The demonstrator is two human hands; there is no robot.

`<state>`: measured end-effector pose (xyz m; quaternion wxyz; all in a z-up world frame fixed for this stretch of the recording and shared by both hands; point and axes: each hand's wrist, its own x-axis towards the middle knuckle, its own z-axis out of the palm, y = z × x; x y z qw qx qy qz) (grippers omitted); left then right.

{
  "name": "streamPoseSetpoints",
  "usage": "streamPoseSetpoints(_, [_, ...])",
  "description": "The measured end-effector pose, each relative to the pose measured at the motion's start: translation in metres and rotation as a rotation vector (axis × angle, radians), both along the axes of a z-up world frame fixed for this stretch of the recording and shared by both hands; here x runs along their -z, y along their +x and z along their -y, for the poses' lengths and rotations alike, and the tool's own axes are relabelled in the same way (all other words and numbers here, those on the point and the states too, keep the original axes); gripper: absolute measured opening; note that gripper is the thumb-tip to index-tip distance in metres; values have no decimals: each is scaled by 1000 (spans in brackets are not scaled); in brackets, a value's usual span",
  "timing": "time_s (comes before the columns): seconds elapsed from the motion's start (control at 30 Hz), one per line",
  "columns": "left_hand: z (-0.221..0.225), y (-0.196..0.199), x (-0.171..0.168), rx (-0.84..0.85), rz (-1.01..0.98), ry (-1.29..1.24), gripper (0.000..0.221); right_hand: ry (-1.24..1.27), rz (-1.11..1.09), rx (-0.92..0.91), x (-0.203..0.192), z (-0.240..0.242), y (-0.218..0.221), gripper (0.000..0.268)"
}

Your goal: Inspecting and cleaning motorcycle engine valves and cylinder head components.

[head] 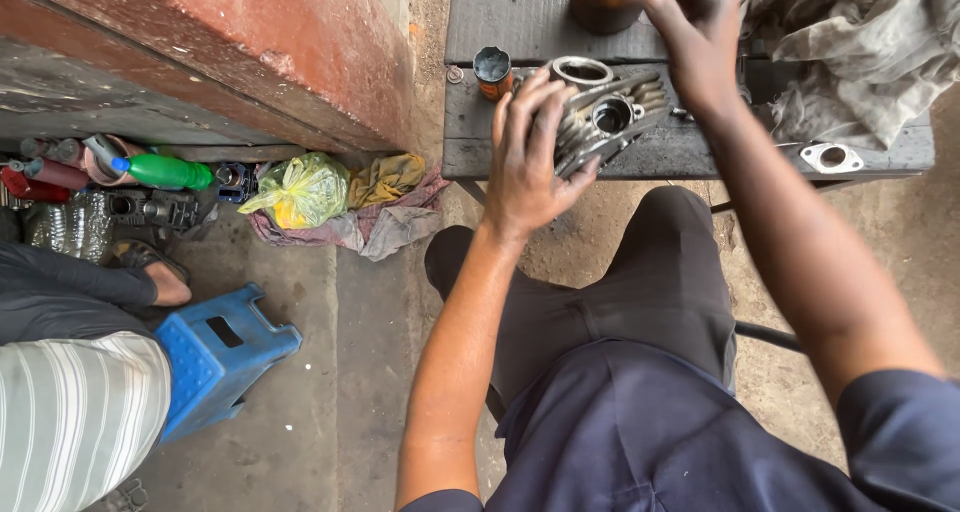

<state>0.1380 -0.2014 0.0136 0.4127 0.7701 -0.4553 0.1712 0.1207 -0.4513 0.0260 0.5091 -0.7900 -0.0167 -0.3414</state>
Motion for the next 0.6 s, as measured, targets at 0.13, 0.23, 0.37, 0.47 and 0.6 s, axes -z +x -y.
streamPoseSetpoints(0.13, [-6,-7,-9,-3,-10,11,93,869,-344,-527,3,-41,-34,97])
streamPoseSetpoints(0.23, [-6,-5,-10,-6,-7,5,92,1080,-298,-633,8,-62,-45,107])
streamPoseSetpoints(0.37, [-2,10,-2,-5,-3,-80,100,1027,-279,-620,-20,-67,-48,110])
streamPoseSetpoints(0.47, [-5,8,-51,8,-66,-200,103,889,-213,-692,-71,-69,-53,103])
streamPoseSetpoints(0.6, [-12,22,-157,-8,-56,-214,98,745,-42,-626,-120,-67,-50,90])
